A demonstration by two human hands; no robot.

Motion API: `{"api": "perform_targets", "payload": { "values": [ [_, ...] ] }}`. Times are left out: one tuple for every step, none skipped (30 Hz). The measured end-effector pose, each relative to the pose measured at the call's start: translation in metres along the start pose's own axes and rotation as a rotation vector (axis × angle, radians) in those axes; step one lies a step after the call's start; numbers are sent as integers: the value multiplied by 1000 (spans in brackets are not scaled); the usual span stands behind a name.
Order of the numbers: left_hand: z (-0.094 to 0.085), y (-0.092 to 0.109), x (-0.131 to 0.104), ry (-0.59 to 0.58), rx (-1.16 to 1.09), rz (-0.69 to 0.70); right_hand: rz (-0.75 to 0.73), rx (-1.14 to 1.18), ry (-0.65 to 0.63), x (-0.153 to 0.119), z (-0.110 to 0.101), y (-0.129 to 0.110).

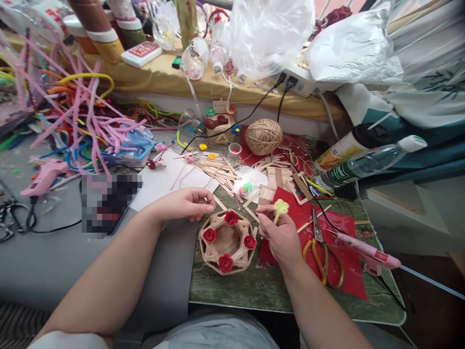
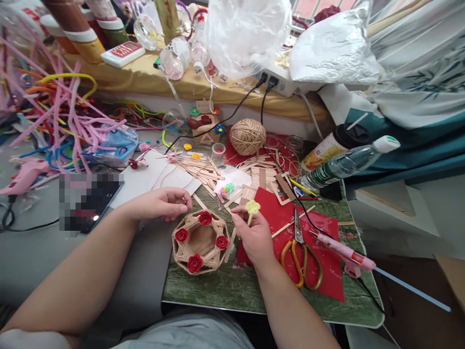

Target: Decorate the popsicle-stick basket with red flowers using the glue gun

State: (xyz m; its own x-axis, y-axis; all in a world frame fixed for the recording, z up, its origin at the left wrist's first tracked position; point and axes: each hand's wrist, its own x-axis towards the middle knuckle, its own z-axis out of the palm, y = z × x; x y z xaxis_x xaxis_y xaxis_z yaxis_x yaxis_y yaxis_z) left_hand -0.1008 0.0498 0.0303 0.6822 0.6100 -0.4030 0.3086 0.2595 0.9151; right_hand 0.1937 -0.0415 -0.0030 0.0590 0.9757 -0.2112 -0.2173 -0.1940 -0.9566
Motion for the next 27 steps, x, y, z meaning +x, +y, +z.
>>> {"api": "perform_targets", "payload": {
  "values": [
    [-1, -1, 0, -23, 2, 5, 49, -10, -29, 0, 0, -2],
    [-2, -2, 0, -47, 6, 21, 103, -23, -68, 0, 0, -4],
    [-3, -4, 0, -70, 12, 45, 154, -38, -106, 0, 1, -5],
    [-4, -6, 0, -86, 16, 74, 201, -52, -138, 0, 1, -6],
    [-4, -7, 0, -96, 19, 105, 241, -64, -160, -1, 2, -7],
    [-4, -9, 0, -99, 23, 138, 273, -75, -173, -1, 3, -7],
    [-4, -10, 0, -98, 33, 166, 294, -83, -177, -1, 4, -7],
    [-4, -10, -1, -95, 49, 184, 304, -88, -175, -1, 5, -7],
    [-3, -10, -1, -91, 68, 194, 301, -90, -168, -2, 6, -6],
    [-3, -9, -2, -89, 89, 199, 288, -92, -160, -2, 6, -6],
    [-3, -8, -2, -88, 109, 200, 272, -96, -151, -1, 6, -5],
    [-2, -7, -3, -87, 127, 201, 257, -101, -145, -1, 6, -5],
    [-2, -6, -3, -87, 142, 206, 248, -105, -142, -1, 6, -5],
    [-2, -5, -4, -85, 158, 217, 245, -107, -143, -1, 7, -5],
    [-2, -4, -4, -85, 175, 232, 245, -106, -148, -1, 7, -5],
    [-2, -3, -5, -88, 195, 246, 246, -102, -153, -1, 7, -5],
    [-2, -3, -5, -89, 212, 257, 245, -98, -158, -1, 7, -5],
    [-1, -2, -5, -91, 223, 262, 242, -94, -162, -1, 7, -5],
    [-1, -2, -5, -91, 225, 258, 237, -92, -166, -1, 7, -5],
    [-1, -1, -6, -87, 220, 248, 233, -93, -170, -1, 7, -4],
    [0, -1, -6, -81, 208, 235, 229, -96, -173, -1, 7, -4],
    [1, 0, -6, -74, 197, 224, 225, -100, -174, 0, 7, -4],
    [1, 0, -6, -69, 190, 216, 223, -101, -175, 0, 7, -3],
    [1, 0, -6, -68, 187, 210, 223, -101, -176, 0, 7, -3],
    [1, 0, -6, -69, 182, 205, 226, -99, -178, 0, 7, -3],
    [0, 0, -6, -70, 171, 203, 228, -94, -180, 0, 7, -3],
    [0, -1, -5, -70, 156, 203, 230, -90, -183, 0, 7, -2]
  ]
}}
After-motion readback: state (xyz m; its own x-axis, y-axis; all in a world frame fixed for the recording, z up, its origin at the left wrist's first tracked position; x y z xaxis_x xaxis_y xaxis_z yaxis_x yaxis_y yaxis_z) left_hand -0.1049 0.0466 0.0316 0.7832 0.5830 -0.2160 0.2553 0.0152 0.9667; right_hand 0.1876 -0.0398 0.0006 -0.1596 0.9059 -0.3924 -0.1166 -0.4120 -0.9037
